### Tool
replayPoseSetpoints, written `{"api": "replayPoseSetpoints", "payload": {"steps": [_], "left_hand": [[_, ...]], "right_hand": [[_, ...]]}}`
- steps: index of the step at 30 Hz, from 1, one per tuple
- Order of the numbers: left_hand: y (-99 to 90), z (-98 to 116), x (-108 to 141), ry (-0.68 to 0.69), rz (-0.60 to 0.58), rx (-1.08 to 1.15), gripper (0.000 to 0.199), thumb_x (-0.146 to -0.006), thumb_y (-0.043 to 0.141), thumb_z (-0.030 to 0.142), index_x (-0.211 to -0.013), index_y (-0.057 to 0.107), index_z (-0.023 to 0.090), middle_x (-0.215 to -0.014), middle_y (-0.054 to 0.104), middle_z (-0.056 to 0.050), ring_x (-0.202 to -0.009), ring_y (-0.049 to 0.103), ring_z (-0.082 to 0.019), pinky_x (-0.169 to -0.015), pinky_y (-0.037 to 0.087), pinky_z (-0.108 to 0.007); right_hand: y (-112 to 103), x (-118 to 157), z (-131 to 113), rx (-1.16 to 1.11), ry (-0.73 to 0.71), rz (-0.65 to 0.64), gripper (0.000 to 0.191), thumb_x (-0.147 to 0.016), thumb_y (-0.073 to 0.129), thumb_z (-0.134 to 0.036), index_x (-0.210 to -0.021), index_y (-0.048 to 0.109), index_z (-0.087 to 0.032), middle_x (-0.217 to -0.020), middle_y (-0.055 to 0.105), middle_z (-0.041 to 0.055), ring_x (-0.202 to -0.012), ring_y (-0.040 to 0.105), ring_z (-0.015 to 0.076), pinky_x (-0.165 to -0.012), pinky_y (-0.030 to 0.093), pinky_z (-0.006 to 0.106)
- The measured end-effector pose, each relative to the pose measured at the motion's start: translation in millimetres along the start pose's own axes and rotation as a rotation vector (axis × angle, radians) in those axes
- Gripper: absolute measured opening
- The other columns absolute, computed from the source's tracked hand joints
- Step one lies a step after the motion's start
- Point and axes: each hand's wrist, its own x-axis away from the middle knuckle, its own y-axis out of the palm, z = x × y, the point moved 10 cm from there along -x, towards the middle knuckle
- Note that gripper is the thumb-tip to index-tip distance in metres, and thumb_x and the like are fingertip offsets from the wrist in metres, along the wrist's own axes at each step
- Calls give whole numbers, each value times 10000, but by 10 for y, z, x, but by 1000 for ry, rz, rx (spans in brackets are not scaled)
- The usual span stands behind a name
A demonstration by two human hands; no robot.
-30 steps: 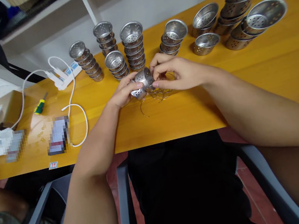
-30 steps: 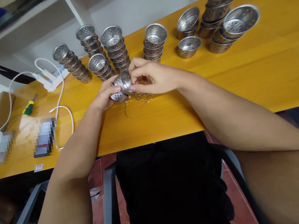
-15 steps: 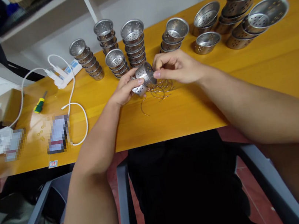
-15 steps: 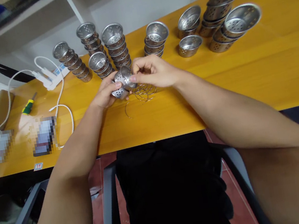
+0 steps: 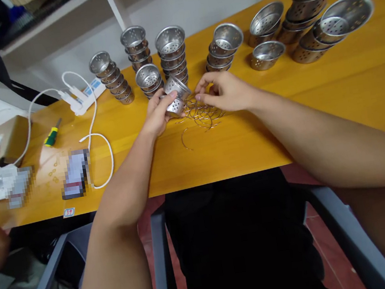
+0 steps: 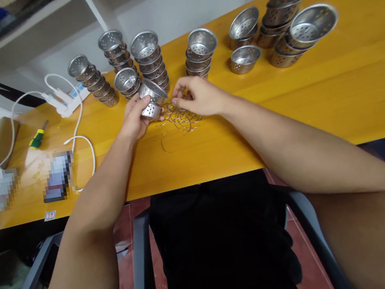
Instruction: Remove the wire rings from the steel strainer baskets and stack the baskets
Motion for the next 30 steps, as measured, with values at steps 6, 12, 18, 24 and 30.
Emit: {"api": "replayPoseSetpoints", "payload": {"steps": [6, 12, 18, 24, 30], "left_hand": [[59, -41, 25, 7, -26, -13, 882, -838, 1116, 882, -1353, 754, 263, -1331, 878, -137, -1289, 910, -405, -1096, 837, -656], [-31, -222, -137, 125, -64, -9, 1122, -669, 1245, 822, -1524, 717, 324, -1504, 828, -119, -1415, 868, -383, -1277, 744, -657], [-282, -336, -345, 161, -6, -64, 1212, -541, 1312, 752, -1510, 728, 316, -1474, 751, -88, -1520, 815, -420, -1376, 643, -676], [-245, -141, -231, 153, 65, 13, 1086, -648, 1234, 856, -1412, 688, 311, -1382, 758, -70, -1561, 808, -428, -1383, 638, -714], [2, 90, 8, 113, 26, 109, 843, -873, 1057, 937, -1294, 740, 279, -1485, 856, -131, -1551, 858, -432, -1325, 725, -682]], "right_hand": [[78, 85, -329, 46, -169, 38, 550, -1108, 1055, -655, -1481, 850, -306, -1540, 766, 139, -1087, 824, 321, -856, 730, 453], [-123, 98, -637, 178, -159, -40, 302, -1221, 886, -535, -1112, 793, -269, -1106, 799, 108, -941, 720, 293, -888, 639, 475], [-740, 148, -498, 840, 272, -196, 111, -1100, 865, -226, -1007, 805, -216, -981, 824, 118, -890, 709, 293, -934, 554, 464], [-725, 211, -93, 1002, 561, -421, 221, -1203, 821, -281, -1049, 918, -156, -1009, 869, 160, -830, 683, 270, -801, 470, 439], [-758, 128, -505, 767, 356, 60, 312, -1264, 714, -400, -1266, 922, -167, -1323, 916, 275, -1242, 852, 413, -1079, 616, 498]]}}
